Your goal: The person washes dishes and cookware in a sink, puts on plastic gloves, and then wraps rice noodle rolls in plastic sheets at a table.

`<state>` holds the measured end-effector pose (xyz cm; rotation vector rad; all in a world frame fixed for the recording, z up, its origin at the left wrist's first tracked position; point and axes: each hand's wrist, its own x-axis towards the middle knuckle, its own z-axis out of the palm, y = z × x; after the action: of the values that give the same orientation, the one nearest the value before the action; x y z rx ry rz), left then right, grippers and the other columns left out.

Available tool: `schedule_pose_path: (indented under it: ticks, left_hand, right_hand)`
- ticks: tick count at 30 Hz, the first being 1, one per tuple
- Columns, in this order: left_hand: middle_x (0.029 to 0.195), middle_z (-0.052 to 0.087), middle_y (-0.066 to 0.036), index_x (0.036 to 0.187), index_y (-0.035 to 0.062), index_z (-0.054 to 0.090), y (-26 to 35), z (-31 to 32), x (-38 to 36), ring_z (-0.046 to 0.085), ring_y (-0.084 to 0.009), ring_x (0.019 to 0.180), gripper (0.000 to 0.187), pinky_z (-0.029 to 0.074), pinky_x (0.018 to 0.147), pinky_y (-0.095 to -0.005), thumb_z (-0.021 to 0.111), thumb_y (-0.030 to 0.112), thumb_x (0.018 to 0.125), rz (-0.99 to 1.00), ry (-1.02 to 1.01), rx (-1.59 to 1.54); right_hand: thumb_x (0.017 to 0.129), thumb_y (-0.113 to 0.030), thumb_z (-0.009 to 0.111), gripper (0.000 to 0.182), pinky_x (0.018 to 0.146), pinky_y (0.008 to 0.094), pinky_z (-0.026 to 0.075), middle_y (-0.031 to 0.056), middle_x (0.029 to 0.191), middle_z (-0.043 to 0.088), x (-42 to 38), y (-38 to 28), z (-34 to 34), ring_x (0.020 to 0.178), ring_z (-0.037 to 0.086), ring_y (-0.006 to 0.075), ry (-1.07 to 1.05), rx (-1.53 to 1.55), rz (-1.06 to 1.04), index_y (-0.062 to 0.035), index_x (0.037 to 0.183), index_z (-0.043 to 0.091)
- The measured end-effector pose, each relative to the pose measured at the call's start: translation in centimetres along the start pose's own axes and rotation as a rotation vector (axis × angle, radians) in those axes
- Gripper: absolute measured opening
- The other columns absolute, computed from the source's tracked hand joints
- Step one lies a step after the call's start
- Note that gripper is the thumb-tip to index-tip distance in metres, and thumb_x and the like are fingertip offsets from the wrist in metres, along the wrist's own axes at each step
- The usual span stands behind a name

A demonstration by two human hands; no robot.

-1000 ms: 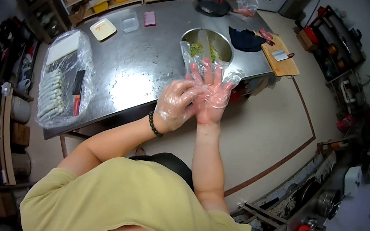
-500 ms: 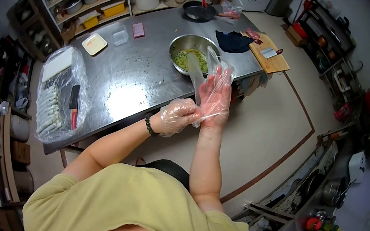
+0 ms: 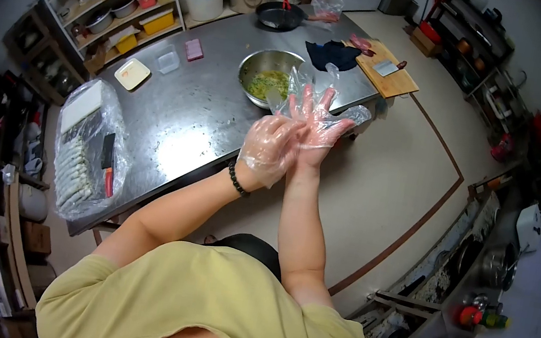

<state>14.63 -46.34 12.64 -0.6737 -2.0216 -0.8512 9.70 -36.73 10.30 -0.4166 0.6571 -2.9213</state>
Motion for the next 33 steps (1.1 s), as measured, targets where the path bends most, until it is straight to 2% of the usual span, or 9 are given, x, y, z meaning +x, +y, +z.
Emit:
schedule_pose_path:
  ticks: [3, 8, 12, 17, 20, 21, 24, 28, 33]
  left_hand:
    - [0.072, 0.057, -0.010, 0.089, 0.0078, 0.058, -1.6, 2.0, 0.1, 0.055, -0.0290, 0.068, 0.025, 0.045, 0.063, -0.0336, 0.051, -0.006, 0.069, -0.081, -0.008, -0.137]
    - [0.074, 0.057, -0.015, 0.083, 0.0073, 0.058, -1.0, 2.4, -0.2, 0.056, -0.0343, 0.068, 0.017, 0.044, 0.060, -0.0385, 0.053, -0.002, 0.070, -0.208, -0.055, -0.365]
    - [0.066, 0.055, -0.013, 0.081, 0.0021, 0.057, -2.0, 2.3, -1.5, 0.054, -0.0283, 0.059, 0.014, 0.044, 0.057, -0.0324, 0.050, -0.006, 0.072, -0.118, -0.049, -0.308]
    - [0.066, 0.055, -0.012, 0.084, 0.0001, 0.057, -2.0, 2.6, -3.0, 0.053, -0.0210, 0.060, 0.015, 0.044, 0.058, -0.0293, 0.048, -0.006, 0.074, -0.347, -0.149, -0.423]
    - [0.066, 0.055, -0.011, 0.083, 0.0003, 0.057, -1.5, 2.3, -2.6, 0.052, -0.0201, 0.059, 0.014, 0.044, 0.059, -0.0288, 0.048, -0.005, 0.074, -0.334, -0.127, -0.451]
    - [0.066, 0.055, -0.010, 0.083, 0.0005, 0.057, -1.3, 2.2, -2.5, 0.052, -0.0199, 0.059, 0.014, 0.044, 0.059, -0.0286, 0.048, -0.005, 0.074, -0.338, -0.162, -0.477]
    - [0.066, 0.054, -0.010, 0.081, 0.0011, 0.057, -1.3, 2.2, -2.3, 0.051, -0.0190, 0.059, 0.013, 0.043, 0.058, -0.0276, 0.049, -0.004, 0.073, -0.330, -0.224, -0.533]
    - [0.067, 0.055, -0.012, 0.079, 0.0035, 0.056, -0.5, 1.9, -2.1, 0.055, -0.0254, 0.062, 0.010, 0.044, 0.060, -0.0298, 0.050, -0.001, 0.073, -0.239, -0.354, -0.511]
    - [0.067, 0.057, -0.013, 0.080, 0.0066, 0.057, -0.8, 2.0, -2.6, 0.056, -0.0312, 0.065, 0.009, 0.045, 0.058, -0.0354, 0.056, 0.003, 0.072, -0.184, -0.226, -0.324]
  right_hand:
    - [0.069, -0.082, 0.022, 0.090, 0.103, 0.0539, 0.011, 0.0074, 0.147, 0.006, 0.4, 0.9, -0.3, 0.132, 0.013, 0.0366, 0.010, -0.060, -0.057, -0.0302, 0.140, 0.004]
    - [0.076, -0.076, 0.019, 0.080, 0.102, 0.0531, 0.011, 0.0061, 0.147, 0.005, 0.9, 2.4, -0.8, 0.132, 0.012, 0.0362, 0.111, -0.178, -0.012, -0.0302, 0.140, 0.004]
    - [0.084, -0.060, 0.033, 0.070, 0.102, 0.0523, 0.014, 0.0051, 0.147, 0.007, 1.3, 2.1, -2.3, 0.129, 0.022, 0.0356, 0.125, -0.050, -0.048, -0.0274, 0.140, 0.008]
    - [0.084, -0.026, 0.055, 0.070, 0.099, 0.0491, 0.026, 0.0014, 0.142, 0.023, 0.9, 1.0, -1.4, 0.118, 0.040, 0.0241, 0.201, -0.096, -0.150, -0.0138, 0.139, 0.015]
    - [0.083, -0.026, 0.057, 0.065, 0.099, 0.0487, 0.026, 0.0006, 0.140, 0.027, 1.1, 0.7, -1.6, 0.117, 0.041, 0.0222, 0.251, -0.158, -0.173, -0.0151, 0.137, 0.022]
    - [0.085, -0.036, 0.053, 0.048, 0.096, 0.0531, 0.029, 0.0000, 0.136, 0.032, 1.1, 0.8, -1.7, 0.126, 0.028, 0.0227, 0.261, -0.207, -0.196, -0.0220, 0.128, 0.038]
    - [0.087, -0.045, 0.045, 0.047, 0.099, 0.0551, 0.023, -0.0003, 0.139, 0.029, 0.8, 0.6, -1.0, 0.129, 0.024, 0.0229, 0.064, -0.138, -0.199, -0.0245, 0.128, 0.038]
    - [0.088, -0.053, 0.030, 0.057, 0.103, 0.0492, 0.014, 0.0006, 0.143, 0.024, 0.4, 1.6, -2.0, 0.132, 0.018, 0.0247, -0.028, -0.296, -0.213, -0.0237, 0.136, 0.027]
    - [0.073, -0.065, 0.042, 0.088, 0.104, 0.0509, 0.000, 0.0036, 0.148, -0.003, 1.6, 2.1, -3.3, 0.134, 0.003, 0.0346, 0.127, -0.303, -0.084, -0.0268, 0.141, 0.002]
